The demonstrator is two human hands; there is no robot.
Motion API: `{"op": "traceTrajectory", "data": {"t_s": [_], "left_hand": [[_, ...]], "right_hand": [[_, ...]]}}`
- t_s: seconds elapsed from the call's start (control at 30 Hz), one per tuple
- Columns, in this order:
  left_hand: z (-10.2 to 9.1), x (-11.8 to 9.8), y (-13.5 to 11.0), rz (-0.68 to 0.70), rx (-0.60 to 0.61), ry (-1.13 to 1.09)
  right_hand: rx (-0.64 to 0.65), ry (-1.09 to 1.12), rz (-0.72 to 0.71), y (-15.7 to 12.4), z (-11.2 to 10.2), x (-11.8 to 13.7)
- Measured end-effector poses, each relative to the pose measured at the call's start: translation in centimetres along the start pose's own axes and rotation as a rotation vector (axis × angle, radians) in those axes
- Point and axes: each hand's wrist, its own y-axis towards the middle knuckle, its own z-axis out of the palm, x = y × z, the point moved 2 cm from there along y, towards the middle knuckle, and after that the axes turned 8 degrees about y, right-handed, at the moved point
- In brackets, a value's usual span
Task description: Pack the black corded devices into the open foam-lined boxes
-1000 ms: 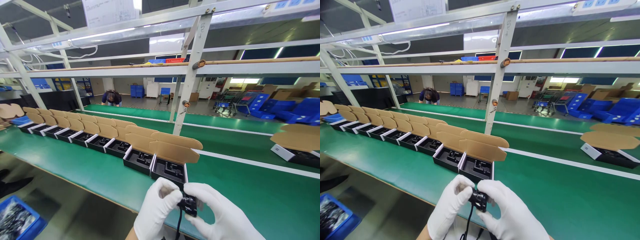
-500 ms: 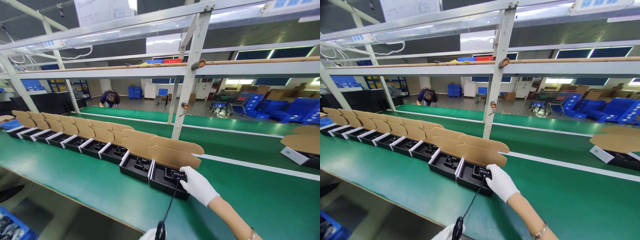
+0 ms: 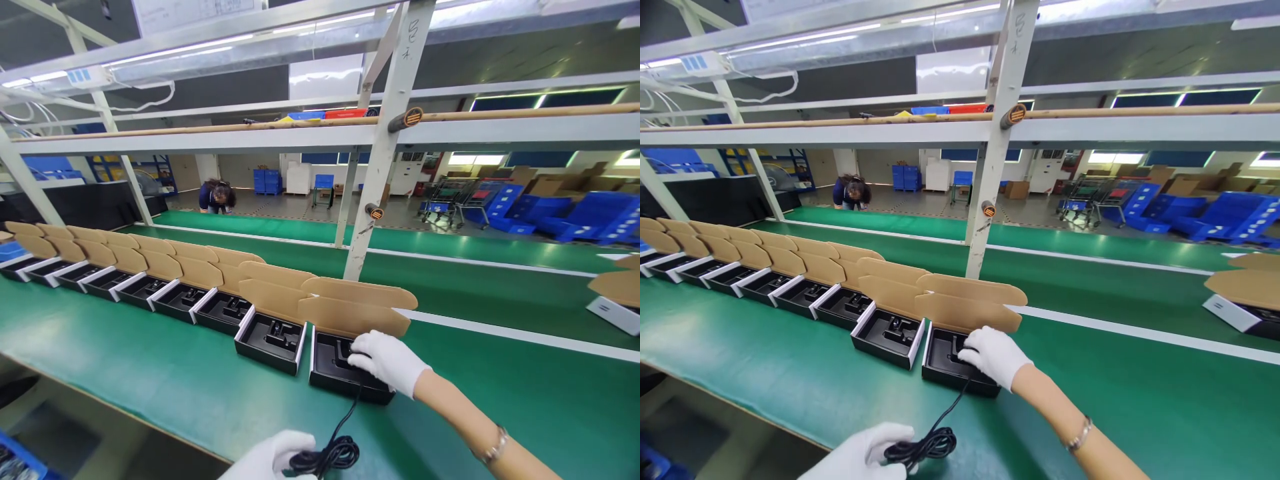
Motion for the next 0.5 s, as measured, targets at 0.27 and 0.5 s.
{"op": "traceTrajectory", "data": {"t_s": [0.27, 0.5], "left_hand": [[-1.2, -11.9, -1.2, 0.432, -0.367, 0.745], [-1.0, -11.6, 4.3, 0.737, -0.711, 0.628]], "right_hand": [[0.029, 0.412, -0.140, -3.4, -1.2, 7.2], [-0.086, 0.828, 0.141, -3.9, -4.0, 5.8]]}}
